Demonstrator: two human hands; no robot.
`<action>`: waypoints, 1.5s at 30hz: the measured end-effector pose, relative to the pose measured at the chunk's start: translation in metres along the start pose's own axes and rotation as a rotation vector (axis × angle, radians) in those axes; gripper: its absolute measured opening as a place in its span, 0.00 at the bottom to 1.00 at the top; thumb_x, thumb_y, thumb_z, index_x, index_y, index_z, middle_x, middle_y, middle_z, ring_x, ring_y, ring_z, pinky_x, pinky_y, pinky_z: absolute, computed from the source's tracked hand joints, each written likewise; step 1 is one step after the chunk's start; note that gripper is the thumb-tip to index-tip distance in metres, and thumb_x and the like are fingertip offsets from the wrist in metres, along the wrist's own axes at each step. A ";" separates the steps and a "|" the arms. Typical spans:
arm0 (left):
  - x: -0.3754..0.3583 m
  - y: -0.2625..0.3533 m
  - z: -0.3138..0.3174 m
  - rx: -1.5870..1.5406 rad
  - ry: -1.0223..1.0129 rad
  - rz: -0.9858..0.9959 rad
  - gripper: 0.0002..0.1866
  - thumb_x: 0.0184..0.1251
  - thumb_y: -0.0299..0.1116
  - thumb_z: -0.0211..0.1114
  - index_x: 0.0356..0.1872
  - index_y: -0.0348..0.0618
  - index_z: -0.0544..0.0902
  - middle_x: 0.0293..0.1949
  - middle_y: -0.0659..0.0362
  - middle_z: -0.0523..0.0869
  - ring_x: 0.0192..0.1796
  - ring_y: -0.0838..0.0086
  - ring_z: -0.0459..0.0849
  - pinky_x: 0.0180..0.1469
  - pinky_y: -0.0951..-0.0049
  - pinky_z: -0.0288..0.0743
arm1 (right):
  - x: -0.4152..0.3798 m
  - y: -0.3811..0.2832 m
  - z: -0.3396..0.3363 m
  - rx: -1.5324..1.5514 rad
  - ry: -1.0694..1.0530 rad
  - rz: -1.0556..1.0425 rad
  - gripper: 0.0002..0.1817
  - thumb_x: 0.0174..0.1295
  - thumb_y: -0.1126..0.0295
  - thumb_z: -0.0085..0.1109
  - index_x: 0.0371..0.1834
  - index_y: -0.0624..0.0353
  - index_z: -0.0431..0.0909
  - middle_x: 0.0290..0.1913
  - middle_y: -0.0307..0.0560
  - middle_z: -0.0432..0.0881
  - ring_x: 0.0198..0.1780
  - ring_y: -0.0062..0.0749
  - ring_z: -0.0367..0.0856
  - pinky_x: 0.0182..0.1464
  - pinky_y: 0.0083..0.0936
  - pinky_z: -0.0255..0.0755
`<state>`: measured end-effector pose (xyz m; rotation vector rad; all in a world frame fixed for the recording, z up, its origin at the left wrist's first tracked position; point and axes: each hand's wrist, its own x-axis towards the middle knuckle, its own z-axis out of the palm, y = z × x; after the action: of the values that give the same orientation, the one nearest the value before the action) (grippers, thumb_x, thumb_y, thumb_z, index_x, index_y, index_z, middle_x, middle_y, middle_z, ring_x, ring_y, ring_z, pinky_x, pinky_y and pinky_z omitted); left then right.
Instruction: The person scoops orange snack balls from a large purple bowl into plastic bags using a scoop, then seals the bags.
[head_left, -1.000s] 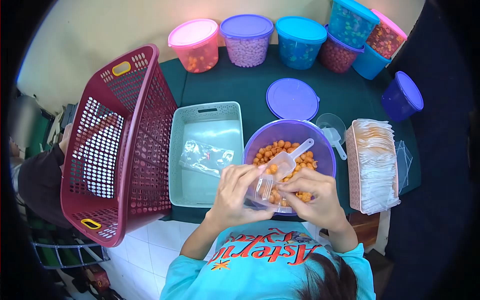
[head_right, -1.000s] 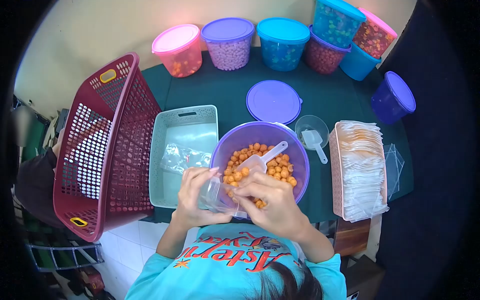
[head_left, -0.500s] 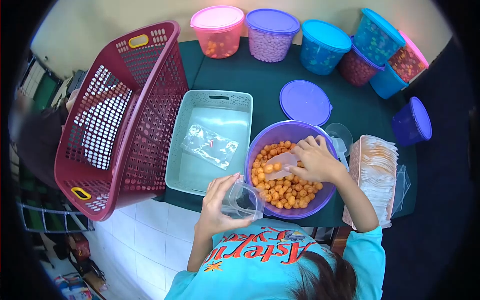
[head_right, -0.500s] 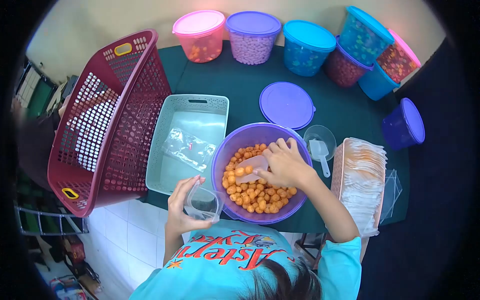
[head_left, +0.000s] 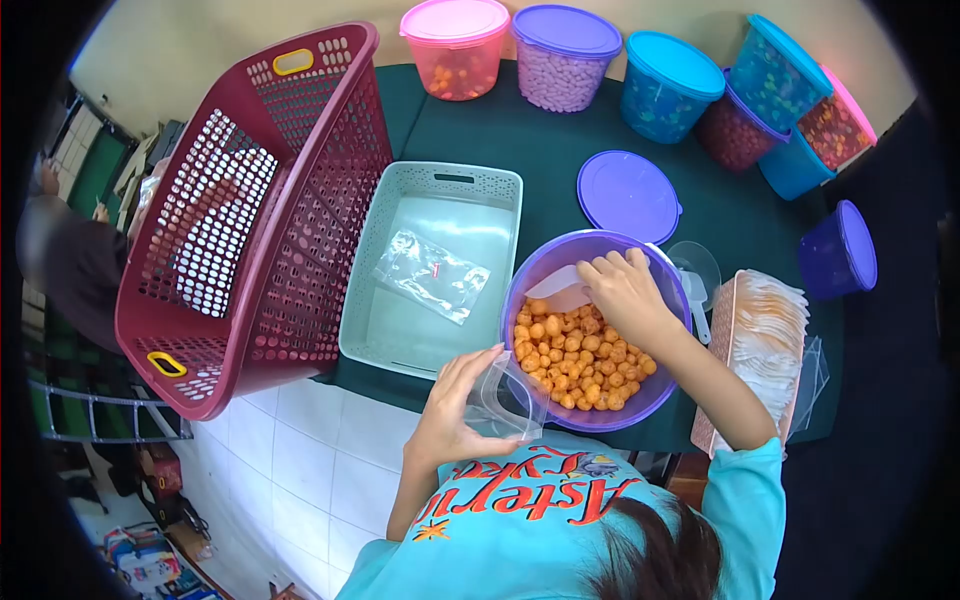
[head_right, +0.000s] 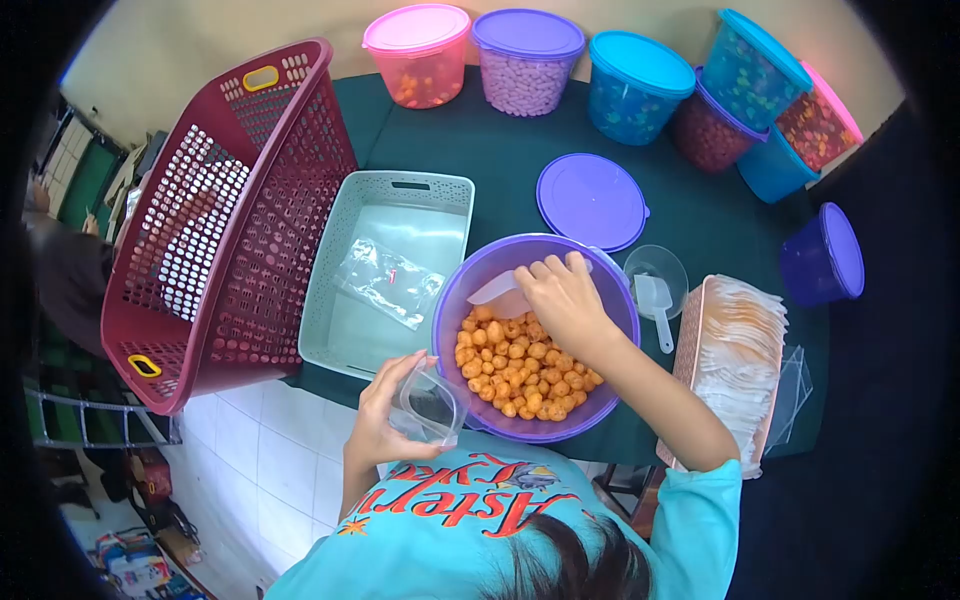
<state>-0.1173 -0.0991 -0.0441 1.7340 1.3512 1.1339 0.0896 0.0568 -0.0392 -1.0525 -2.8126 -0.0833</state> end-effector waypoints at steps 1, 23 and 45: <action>0.001 -0.001 0.000 -0.018 -0.020 0.012 0.45 0.25 0.37 0.76 0.54 0.36 0.69 0.49 0.49 0.74 0.52 0.59 0.73 0.54 0.65 0.64 | 0.000 0.001 0.002 0.024 -0.017 -0.025 0.09 0.45 0.78 0.51 0.33 0.59 0.72 0.28 0.43 0.76 0.37 0.32 0.74 0.42 0.30 0.59; 0.025 -0.017 -0.020 -0.131 -0.234 0.097 0.45 0.23 0.38 0.76 0.53 0.35 0.69 0.44 0.47 0.77 0.49 0.61 0.77 0.51 0.66 0.68 | -0.015 -0.022 -0.008 0.206 -0.149 -0.019 0.06 0.46 0.70 0.57 0.28 0.57 0.74 0.26 0.40 0.78 0.36 0.32 0.75 0.42 0.29 0.58; 0.053 0.035 -0.027 -0.065 -0.078 0.204 0.45 0.28 0.40 0.74 0.54 0.35 0.66 0.41 0.54 0.73 0.41 0.71 0.71 0.42 0.73 0.65 | -0.022 0.036 -0.072 0.719 -0.244 0.136 0.21 0.62 0.59 0.40 0.28 0.68 0.76 0.23 0.61 0.75 0.27 0.49 0.74 0.34 0.38 0.66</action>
<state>-0.1229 -0.0572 0.0104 1.8812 1.0983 1.1927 0.1375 0.0628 0.0293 -1.0936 -2.5767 1.0433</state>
